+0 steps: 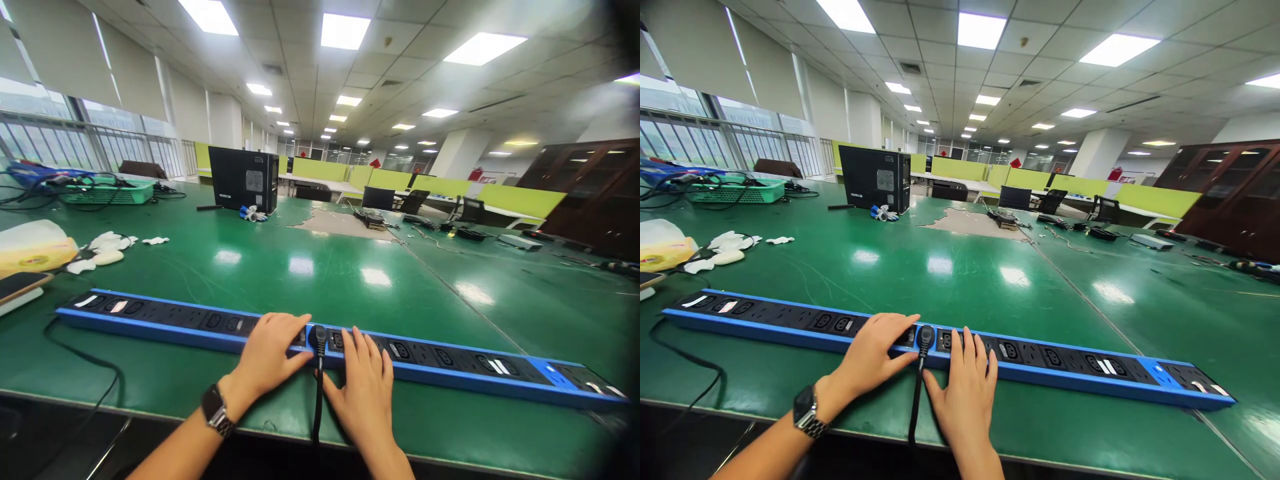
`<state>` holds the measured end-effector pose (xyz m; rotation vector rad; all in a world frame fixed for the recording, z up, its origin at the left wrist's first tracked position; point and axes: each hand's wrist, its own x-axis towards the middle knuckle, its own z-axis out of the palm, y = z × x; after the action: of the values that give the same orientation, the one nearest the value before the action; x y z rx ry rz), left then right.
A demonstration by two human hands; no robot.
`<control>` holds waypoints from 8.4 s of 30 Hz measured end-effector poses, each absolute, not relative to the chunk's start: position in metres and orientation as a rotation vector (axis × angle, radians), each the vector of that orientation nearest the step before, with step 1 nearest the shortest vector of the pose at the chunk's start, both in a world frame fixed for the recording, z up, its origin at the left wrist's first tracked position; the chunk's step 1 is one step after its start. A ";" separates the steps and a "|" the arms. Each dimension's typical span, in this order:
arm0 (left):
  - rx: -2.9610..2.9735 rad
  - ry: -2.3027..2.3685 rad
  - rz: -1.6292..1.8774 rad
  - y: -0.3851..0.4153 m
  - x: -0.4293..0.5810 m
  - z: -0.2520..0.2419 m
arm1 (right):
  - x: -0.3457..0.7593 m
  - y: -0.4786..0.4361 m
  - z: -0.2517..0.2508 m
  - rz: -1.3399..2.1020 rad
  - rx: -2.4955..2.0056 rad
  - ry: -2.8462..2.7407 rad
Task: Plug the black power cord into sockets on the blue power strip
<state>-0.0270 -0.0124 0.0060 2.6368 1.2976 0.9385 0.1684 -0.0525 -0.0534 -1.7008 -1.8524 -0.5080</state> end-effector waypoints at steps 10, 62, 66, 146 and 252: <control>2.257 1.233 1.486 -0.009 -0.002 0.004 | 0.167 -0.052 -0.052 -0.507 -1.764 -1.851; 2.389 1.596 1.080 -0.016 -0.115 -0.014 | 0.145 -0.042 -0.017 -0.018 -1.731 -1.721; 2.357 1.561 1.109 -0.020 -0.096 -0.008 | 0.149 -0.041 -0.021 -0.040 -1.776 -1.808; 2.773 1.215 0.476 -0.001 0.111 0.048 | 0.237 -0.073 -0.059 -0.365 -1.657 -1.472; 2.381 1.521 0.956 -0.006 -0.118 0.003 | 0.200 -0.049 -0.041 -0.345 -1.812 -1.866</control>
<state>-0.1180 -0.0055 0.0027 2.3808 1.5212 0.9563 0.2003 -0.0491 -0.0408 -1.8117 -1.8662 -0.3455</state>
